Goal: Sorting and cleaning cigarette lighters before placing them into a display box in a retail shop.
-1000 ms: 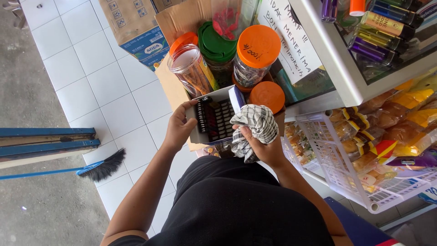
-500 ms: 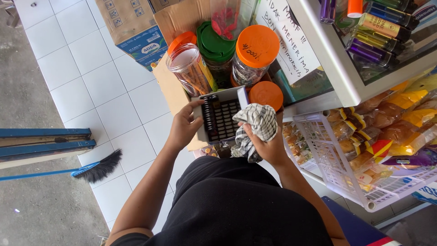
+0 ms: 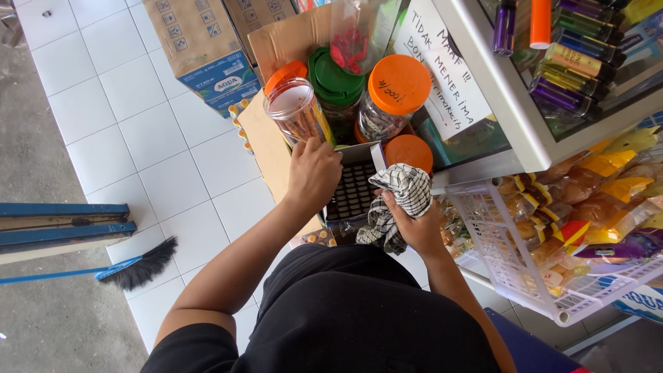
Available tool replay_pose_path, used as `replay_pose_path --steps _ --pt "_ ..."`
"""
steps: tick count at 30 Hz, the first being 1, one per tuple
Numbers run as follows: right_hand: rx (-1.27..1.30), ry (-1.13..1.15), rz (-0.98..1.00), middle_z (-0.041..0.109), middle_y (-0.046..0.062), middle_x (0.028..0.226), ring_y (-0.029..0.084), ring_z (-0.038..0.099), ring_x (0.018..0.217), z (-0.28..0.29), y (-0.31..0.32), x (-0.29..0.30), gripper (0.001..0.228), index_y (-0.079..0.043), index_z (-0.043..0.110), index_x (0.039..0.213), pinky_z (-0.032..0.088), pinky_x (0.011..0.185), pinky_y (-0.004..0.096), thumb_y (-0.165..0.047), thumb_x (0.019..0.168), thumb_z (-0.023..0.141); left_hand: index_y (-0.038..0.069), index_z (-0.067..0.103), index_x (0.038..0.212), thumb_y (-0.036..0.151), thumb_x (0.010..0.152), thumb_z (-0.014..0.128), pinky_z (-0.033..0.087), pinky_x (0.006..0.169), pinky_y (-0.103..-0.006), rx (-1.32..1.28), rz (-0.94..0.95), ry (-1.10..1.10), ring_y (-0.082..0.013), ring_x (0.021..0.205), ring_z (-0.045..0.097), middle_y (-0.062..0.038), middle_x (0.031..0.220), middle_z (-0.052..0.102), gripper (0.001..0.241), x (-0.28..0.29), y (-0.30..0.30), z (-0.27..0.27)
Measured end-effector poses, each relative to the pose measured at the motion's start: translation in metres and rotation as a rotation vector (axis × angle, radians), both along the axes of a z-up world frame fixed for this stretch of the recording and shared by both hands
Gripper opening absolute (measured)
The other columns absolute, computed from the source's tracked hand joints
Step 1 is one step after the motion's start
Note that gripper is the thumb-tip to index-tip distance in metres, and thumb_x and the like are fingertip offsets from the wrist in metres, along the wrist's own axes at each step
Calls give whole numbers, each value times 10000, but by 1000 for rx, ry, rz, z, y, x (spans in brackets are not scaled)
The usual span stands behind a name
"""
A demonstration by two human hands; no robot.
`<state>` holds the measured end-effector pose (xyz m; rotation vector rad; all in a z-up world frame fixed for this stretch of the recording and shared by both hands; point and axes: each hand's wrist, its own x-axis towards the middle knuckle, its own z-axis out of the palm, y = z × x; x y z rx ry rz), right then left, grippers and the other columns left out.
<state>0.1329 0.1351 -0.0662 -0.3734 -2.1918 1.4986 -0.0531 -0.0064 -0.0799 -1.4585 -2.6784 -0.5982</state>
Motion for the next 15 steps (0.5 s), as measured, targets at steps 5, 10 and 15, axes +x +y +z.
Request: replay_pose_path --steps 5,10,15 --pt "34 9 -38 789 68 994 161 756 889 -17 3 2 167 -30 745 1108 593 761 314 -140 992 701 65 680 894 142 787 708 422 907 -409 -154 21 143 -275 978 579 -94 913 653 135 3 15 -1" --pt "1 -26 -52 792 77 959 174 767 858 -22 4 4 180 -25 744 1090 604 731 326 -153 967 713 54 655 920 81 798 695 419 880 -409 -150 79 186 -291 963 576 -122 933 653 131 5 20 -3" --pt "-89 -32 -34 794 91 963 184 773 874 -33 4 6 183 -11 743 1086 604 720 325 -148 968 708 35 651 921 48 701 675 418 903 -414 -156 23 97 -298 986 581 -130 955 668 222 -3 16 -3"
